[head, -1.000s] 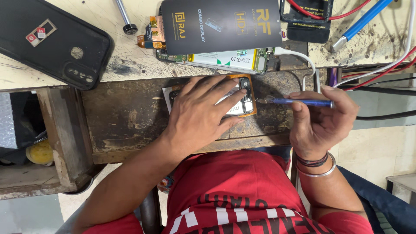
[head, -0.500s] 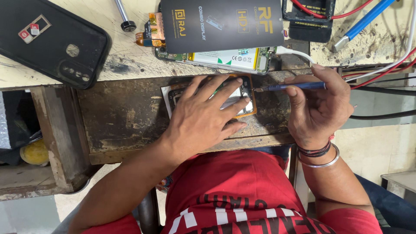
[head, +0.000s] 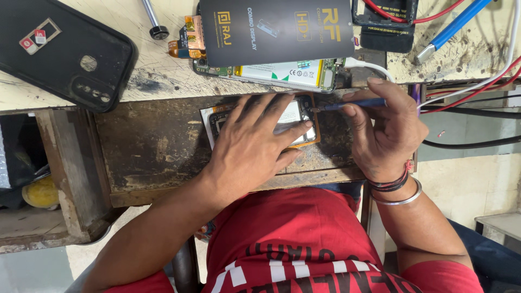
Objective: The person pries open the screen of a smartphone on a repair bench using a pry tool, working around the display and battery. They then press a new display assembly onto the phone body, peel the protective film from the new screen, and align the parts on the bench.
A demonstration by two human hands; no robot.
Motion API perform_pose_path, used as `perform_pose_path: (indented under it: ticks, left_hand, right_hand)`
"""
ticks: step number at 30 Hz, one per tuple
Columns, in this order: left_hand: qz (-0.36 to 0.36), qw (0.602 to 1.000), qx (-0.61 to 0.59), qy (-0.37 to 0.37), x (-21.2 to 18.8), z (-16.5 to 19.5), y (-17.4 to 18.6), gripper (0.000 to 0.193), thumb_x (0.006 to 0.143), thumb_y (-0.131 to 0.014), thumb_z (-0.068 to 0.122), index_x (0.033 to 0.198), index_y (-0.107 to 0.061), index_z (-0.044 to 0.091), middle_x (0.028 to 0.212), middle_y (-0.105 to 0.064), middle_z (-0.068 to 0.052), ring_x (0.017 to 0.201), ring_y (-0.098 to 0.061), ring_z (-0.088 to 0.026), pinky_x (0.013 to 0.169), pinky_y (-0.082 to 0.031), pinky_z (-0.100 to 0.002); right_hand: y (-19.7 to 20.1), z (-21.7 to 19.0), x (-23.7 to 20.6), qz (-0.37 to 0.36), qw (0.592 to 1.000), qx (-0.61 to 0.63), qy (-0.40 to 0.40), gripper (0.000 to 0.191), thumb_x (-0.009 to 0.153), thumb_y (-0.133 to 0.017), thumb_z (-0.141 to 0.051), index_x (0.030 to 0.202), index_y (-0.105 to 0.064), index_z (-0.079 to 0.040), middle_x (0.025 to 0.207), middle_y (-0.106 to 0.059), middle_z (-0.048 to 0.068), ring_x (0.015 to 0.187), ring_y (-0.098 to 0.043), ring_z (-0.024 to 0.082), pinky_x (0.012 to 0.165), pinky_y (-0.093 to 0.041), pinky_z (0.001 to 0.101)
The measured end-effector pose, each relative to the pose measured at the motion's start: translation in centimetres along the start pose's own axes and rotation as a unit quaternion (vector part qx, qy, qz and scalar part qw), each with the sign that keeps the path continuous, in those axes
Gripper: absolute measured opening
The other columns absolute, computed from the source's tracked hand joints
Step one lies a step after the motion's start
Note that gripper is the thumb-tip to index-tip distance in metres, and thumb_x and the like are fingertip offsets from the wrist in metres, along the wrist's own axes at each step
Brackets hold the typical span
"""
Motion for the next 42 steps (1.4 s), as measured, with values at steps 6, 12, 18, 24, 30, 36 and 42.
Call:
perform_pose_path:
  ticks: [6,12,18,24,30,36,42]
  left_hand:
    - [0.003,1.0,-0.01,0.002,0.2,-0.1,0.0,0.044,0.089,-0.072,0.044,0.129,-0.073,0.028,0.147,-0.053,-0.016,0.14,-0.046,-0.036,0.117,-0.033,-0.057]
    - [0.014,1.0,-0.013,-0.009,-0.1,-0.2,0.2,0.04,0.09,-0.071,0.043,0.127,-0.074,0.029,0.144,-0.057,-0.017,0.14,-0.046,-0.036,0.117,-0.033,-0.058]
    - [-0.007,1.0,-0.026,-0.014,-0.2,-0.4,0.1,0.039,0.089,-0.071,0.041,0.126,-0.074,0.03,0.142,-0.058,-0.015,0.135,-0.05,-0.038,0.116,-0.034,-0.058]
    - [-0.003,0.999,-0.034,-0.027,-0.4,-0.4,0.7,0.039,0.086,-0.073,0.041,0.124,-0.075,0.029,0.139,-0.059,-0.016,0.134,-0.051,-0.039,0.115,-0.035,-0.058]
    - [-0.001,0.999,-0.044,-0.025,-0.6,-0.8,0.8,0.038,0.086,-0.075,0.042,0.121,-0.076,0.029,0.136,-0.062,-0.014,0.133,-0.052,-0.038,0.116,-0.035,-0.058]
    - [0.015,0.999,-0.04,-0.024,-0.7,-0.8,0.8,0.039,0.083,-0.077,0.042,0.12,-0.077,0.03,0.136,-0.062,-0.014,0.133,-0.052,-0.038,0.114,-0.036,-0.058]
    - [0.018,0.999,-0.032,-0.036,-0.7,-0.5,1.0,0.037,0.084,-0.077,0.042,0.118,-0.078,0.028,0.136,-0.062,-0.013,0.131,-0.053,-0.037,0.113,-0.038,-0.057]
  right_hand:
    - [0.0,-0.3,0.3,-0.008,1.0,-0.011,0.025,0.042,0.111,-0.076,0.003,0.141,-0.046,-0.001,0.106,-0.075,0.017,0.102,-0.078,0.02,0.086,-0.061,0.025]
    - [-0.2,-1.5,0.7,-0.025,0.999,0.002,0.021,0.045,0.106,-0.074,0.011,0.143,-0.052,-0.002,0.111,-0.073,0.02,0.106,-0.077,0.023,0.088,-0.065,0.028]
    - [-0.6,-3.3,1.8,-0.109,0.992,0.011,0.067,0.045,0.094,-0.069,0.018,0.13,-0.058,-0.007,0.111,-0.075,0.017,0.104,-0.077,0.027,0.087,-0.063,0.0347]
    - [-0.6,-3.9,2.7,-0.083,0.986,-0.118,0.078,0.046,0.088,-0.092,-0.002,0.127,-0.067,-0.005,0.1,-0.077,0.012,0.086,-0.074,0.024,0.074,-0.057,0.0332]
    - [-1.2,-4.3,2.7,-0.094,0.988,-0.089,0.086,0.045,0.096,-0.089,-0.003,0.133,-0.065,-0.01,0.107,-0.077,0.01,0.091,-0.077,0.021,0.075,-0.059,0.0283]
    - [-1.7,-4.5,2.5,-0.12,0.99,0.0,0.072,0.044,0.099,-0.076,0.005,0.137,-0.058,-0.007,0.114,-0.075,0.012,0.107,-0.076,0.026,0.087,-0.061,0.0308]
    - [-1.5,-4.9,2.3,-0.096,0.991,-0.004,0.09,0.043,0.092,-0.076,0.007,0.13,-0.057,-0.004,0.109,-0.074,0.017,0.102,-0.075,0.031,0.087,-0.061,0.035]
Point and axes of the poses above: each hand's wrist, its own x-axis towards the middle knuckle, its own y-axis out of the back of the hand, z = x × y, the point moved 8 cm from there along x, towards the middle knuckle
